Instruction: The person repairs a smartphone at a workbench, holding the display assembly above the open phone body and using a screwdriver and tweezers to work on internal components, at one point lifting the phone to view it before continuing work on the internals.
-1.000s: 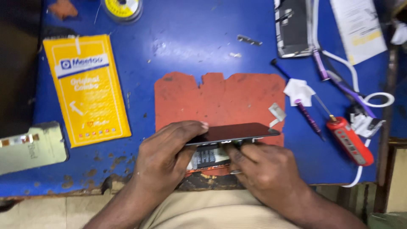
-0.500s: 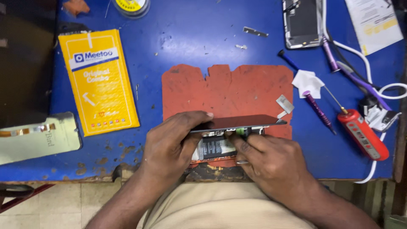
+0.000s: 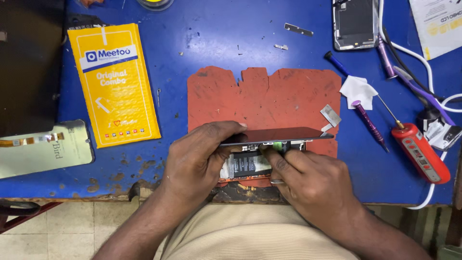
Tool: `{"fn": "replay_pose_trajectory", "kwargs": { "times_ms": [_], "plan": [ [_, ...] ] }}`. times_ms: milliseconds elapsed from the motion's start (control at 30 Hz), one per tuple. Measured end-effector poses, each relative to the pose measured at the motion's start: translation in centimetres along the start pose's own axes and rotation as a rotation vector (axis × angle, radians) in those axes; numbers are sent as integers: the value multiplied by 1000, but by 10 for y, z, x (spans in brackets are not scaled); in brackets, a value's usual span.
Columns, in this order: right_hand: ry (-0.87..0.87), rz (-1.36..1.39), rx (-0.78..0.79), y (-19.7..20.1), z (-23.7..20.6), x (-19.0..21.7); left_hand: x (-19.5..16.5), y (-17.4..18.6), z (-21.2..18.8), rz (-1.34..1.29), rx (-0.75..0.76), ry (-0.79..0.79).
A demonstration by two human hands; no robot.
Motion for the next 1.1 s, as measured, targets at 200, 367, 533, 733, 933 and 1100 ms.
{"fn": "replay_pose_trajectory", "kwargs": {
  "times_ms": [200, 367, 533, 733, 933, 1100],
  "plan": [
    [58, 64, -141, 39, -8, -3, -1, 1, -1, 3, 7, -28],
    [-457, 171, -442, 89, 4, -85, -1, 1, -1, -7, 28, -15],
    [-163, 35, -244, 61, 87, -109, -4, 1, -1, -53, 44, -16],
    [60, 22, -170, 10, 130, -87, -8, 4, 0, -51, 34, -48],
    [-5, -62, -144, -2, 130, -96, -9, 4, -1, -39, 48, -76],
    [160, -63, -170, 1, 127, -90, -12, 3, -2, -35, 33, -137]
  ]
}}
Point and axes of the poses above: each hand's wrist, its own z-axis towards the middle knuckle, its own y-axis out of the back of the hand, x = y × z, the point moved 8 cm from there along z, towards the middle knuckle, and after that the axes turned 15 degrees about -x, right-handed, at the moved point
